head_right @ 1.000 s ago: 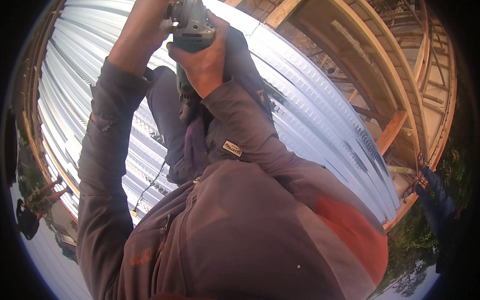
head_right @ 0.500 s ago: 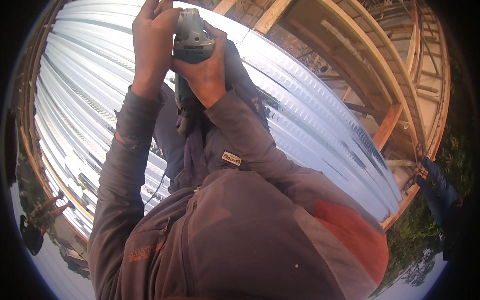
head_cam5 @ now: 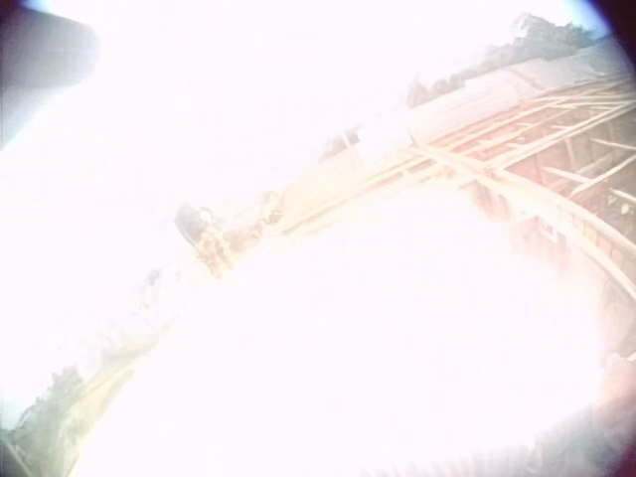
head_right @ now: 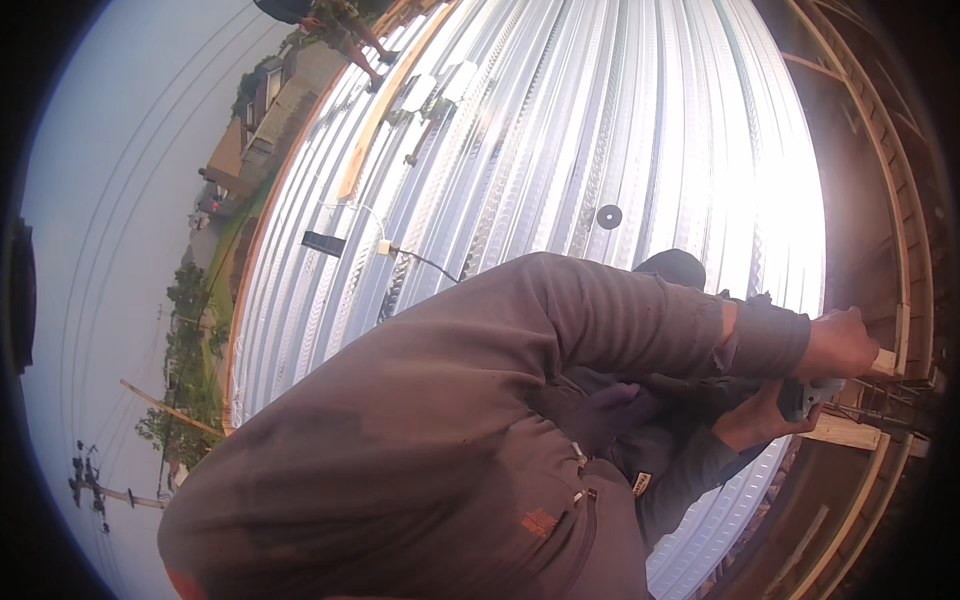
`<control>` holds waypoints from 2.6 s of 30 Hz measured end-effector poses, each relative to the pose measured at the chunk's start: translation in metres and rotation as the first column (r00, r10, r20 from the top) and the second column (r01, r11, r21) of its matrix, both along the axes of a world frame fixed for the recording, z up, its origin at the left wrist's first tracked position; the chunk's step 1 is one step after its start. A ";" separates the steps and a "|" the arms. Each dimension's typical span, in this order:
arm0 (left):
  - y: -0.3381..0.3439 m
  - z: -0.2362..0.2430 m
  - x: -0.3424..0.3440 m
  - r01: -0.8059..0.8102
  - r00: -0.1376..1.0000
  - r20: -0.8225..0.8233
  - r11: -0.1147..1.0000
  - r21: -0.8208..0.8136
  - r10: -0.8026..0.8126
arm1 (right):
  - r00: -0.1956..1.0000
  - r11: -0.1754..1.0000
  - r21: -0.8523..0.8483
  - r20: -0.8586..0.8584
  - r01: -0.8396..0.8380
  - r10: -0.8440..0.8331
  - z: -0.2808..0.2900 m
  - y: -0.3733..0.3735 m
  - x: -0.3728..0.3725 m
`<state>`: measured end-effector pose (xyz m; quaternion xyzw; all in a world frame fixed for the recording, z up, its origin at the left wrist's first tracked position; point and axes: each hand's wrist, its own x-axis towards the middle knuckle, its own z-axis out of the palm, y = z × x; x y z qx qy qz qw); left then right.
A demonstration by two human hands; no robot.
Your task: The person uses an angle grinder to cut a corrugated metal sheet on a roof. They guide the tool along a marked line, then remove the cut piece and adjust the grinder before continuing.
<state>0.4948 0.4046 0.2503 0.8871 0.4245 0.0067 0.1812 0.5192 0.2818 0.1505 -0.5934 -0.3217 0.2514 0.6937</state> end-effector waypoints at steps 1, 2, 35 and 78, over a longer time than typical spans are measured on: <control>0.008 -0.004 0.005 0.135 0.983 -0.139 0.986 0.096 -0.121 | 0.998 0.996 0.072 0.032 -0.050 0.048 -0.008 0.001 -0.001; 0.016 -0.012 0.002 0.148 0.986 -0.103 0.974 0.170 -0.132 | 0.997 0.993 0.092 0.031 -0.075 0.073 -0.015 0.002 0.003; -0.053 0.035 -0.019 -0.435 0.387 0.467 0.604 -0.668 0.795 | 0.990 0.988 -0.069 0.021 -0.138 0.140 0.008 -0.017 0.005; -0.058 -0.034 -0.058 -0.354 0.843 0.502 0.903 0.243 0.195 | 0.672 0.794 0.337 -0.424 -0.506 0.608 0.102 0.134 0.108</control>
